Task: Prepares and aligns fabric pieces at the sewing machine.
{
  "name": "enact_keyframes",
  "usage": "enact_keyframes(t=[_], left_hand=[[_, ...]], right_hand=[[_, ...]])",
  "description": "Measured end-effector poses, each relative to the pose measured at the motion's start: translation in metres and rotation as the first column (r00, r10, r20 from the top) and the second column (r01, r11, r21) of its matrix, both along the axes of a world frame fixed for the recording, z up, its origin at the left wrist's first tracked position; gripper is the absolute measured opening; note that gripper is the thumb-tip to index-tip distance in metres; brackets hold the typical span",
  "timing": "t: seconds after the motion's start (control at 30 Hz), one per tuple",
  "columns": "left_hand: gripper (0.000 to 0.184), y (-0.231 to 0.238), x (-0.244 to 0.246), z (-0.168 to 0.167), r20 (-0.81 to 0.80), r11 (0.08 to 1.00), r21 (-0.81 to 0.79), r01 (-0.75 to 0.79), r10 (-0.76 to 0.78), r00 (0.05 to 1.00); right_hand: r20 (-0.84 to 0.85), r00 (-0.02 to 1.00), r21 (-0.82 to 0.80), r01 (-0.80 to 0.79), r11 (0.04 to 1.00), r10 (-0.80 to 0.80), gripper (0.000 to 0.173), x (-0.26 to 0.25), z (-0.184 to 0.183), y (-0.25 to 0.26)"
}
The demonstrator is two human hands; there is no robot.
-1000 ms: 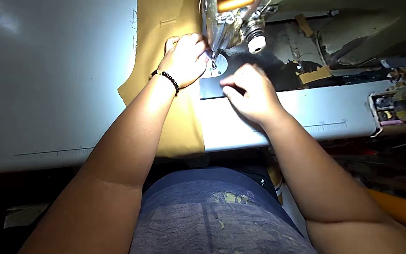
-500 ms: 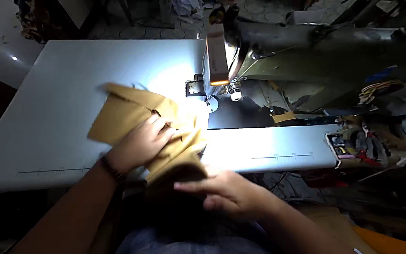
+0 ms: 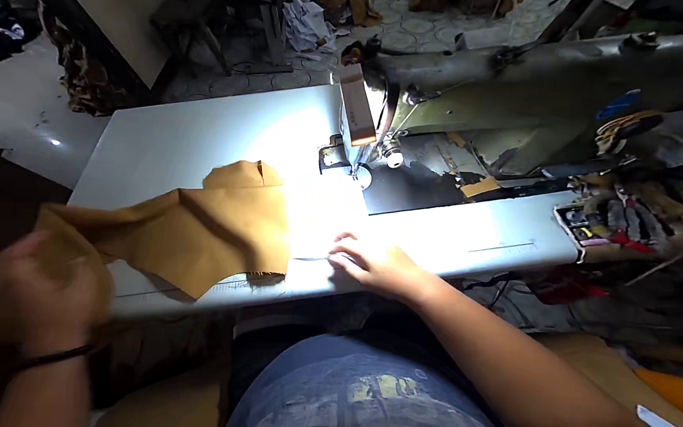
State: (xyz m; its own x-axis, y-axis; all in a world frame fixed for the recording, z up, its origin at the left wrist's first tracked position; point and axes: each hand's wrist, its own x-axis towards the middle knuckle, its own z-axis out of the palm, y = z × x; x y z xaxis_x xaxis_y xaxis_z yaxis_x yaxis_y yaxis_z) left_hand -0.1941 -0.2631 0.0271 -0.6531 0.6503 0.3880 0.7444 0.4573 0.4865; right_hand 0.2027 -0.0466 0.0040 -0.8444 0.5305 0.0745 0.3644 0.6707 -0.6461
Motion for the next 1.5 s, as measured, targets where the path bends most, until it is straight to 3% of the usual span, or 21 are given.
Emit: enact_keyframes(t=[0.07, 0.1, 0.17, 0.23, 0.33, 0.4, 0.47, 0.53, 0.63, 0.73, 0.87, 0.97, 1.03, 1.1, 1.17, 1.23, 1.3, 1.37, 1.43, 1.5], left_hand=[[0.061, 0.039, 0.040, -0.019, -0.133, 0.889, -0.099, 0.448, -0.458, 0.879], [0.069, 0.058, 0.067, -0.025, -0.132, 0.800, -0.185, 0.571, -0.596, 0.792], [0.078, 0.075, 0.112, -0.036, -0.119, 0.702, -0.304, 0.644, -0.698, 0.706], [0.078, 0.067, 0.133, -0.047, -0.139, 0.701, -0.344, 0.625, -0.696, 0.704], [0.074, 0.061, 0.136, -0.045, -0.166, 0.706, -0.343, 0.619, -0.694, 0.700], [0.058, 0.070, 0.135, -0.028, -0.102, 0.680, -0.351, 0.644, -0.711, 0.695], [0.030, 0.086, 0.128, -0.010, -0.065, 0.678, -0.326, 0.658, -0.711, 0.700], [0.019, 0.107, 0.120, 0.002, -0.110, 0.714, -0.294, 0.636, -0.686, 0.719], [0.014, 0.137, 0.120, 0.010, -0.123, 0.765, -0.328, 0.554, -0.616, 0.778], [0.017, 0.150, 0.130, 0.007, 0.010, 0.774, -0.403, 0.488, -0.530, 0.848], [0.044, 0.128, 0.128, -0.017, 0.037, 0.859, -0.153, 0.488, -0.488, 0.872], [0.043, 0.112, 0.114, -0.039, 0.222, 0.850, 0.141, 0.507, -0.527, 0.821], [0.037, 0.107, 0.111, -0.045, 0.351, 0.832, 0.259, 0.491, -0.555, 0.754], [0.028, 0.106, 0.109, -0.045, 0.359, 0.797, 0.296, 0.526, -0.603, 0.712], [0.025, 0.106, 0.106, -0.044, 0.300, 0.759, 0.241, 0.604, -0.651, 0.697], [0.032, 0.108, 0.105, -0.042, 0.206, 0.732, 0.148, 0.666, -0.681, 0.703], [0.039, 0.108, 0.109, -0.042, 0.132, 0.715, 0.065, 0.696, -0.697, 0.705], [0.040, 0.110, 0.114, -0.039, 0.108, 0.715, -0.011, 0.699, -0.694, 0.712], [0.033, 0.112, 0.118, -0.035, 0.112, 0.716, -0.079, 0.693, -0.685, 0.720], [0.031, 0.115, 0.119, -0.031, 0.127, 0.715, -0.142, 0.685, -0.673, 0.728]], right_hand=[[-0.099, 0.987, -0.018, -0.126, 0.992, 0.124, 0.037, -0.034, 0.003, -0.010], [-0.135, 0.971, -0.026, -0.201, 0.979, 0.195, 0.040, -0.050, 0.000, -0.012], [-0.172, 0.946, 0.117, -0.259, 0.959, 0.276, 0.032, -0.071, -0.012, -0.015], [-0.204, 0.925, 0.263, -0.263, 0.928, 0.320, 0.017, -0.076, -0.021, -0.020], [-0.244, 0.904, 0.347, -0.258, 0.902, 0.352, 0.018, -0.078, -0.024, -0.022], [-0.258, 0.919, 0.220, -0.246, 0.944, 0.299, 0.021, -0.083, -0.019, -0.019], [-0.286, 0.947, -0.061, -0.168, 0.984, 0.144, 0.023, -0.086, -0.009, -0.015], [-0.325, 0.944, -0.318, -0.059, 0.946, -0.050, 0.022, -0.083, -0.004, -0.010], [-0.409, 0.898, -0.379, -0.009, 0.925, -0.159, 0.022, -0.076, -0.011, -0.009], [-0.376, 0.922, -0.291, -0.022, 0.956, -0.093, 0.024, -0.074, -0.011, -0.010], [-0.332, 0.943, -0.259, -0.116, 0.959, 0.024, 0.030, -0.077, -0.017, -0.011], [-0.319, 0.927, 0.144, -0.158, 0.977, 0.197, 0.029, -0.083, -0.025, -0.015], [-0.245, 0.899, 0.338, -0.272, 0.901, 0.363, 0.028, -0.083, -0.036, -0.030], [-0.090, 0.808, 0.349, -0.521, 0.779, 0.582, 0.031, -0.067, -0.031, -0.060], [-0.115, 0.709, 0.338, -0.631, 0.699, 0.696, 0.035, -0.042, -0.023, -0.078], [-0.264, 0.812, 0.353, -0.422, 0.835, 0.521, 0.029, -0.005, -0.020, -0.059], [-0.417, 0.900, 0.340, 0.029, 0.940, 0.123, 0.025, 0.041, -0.025, -0.014], [-0.312, 0.892, 0.398, 0.435, 0.808, -0.327, 0.022, 0.097, -0.016, 0.031], [-0.120, 0.797, 0.451, 0.575, 0.683, -0.591, 0.033, 0.154, -0.006, 0.068], [0.054, 0.675, 0.419, 0.654, 0.630, -0.736, 0.054, 0.193, -0.010, 0.086]])
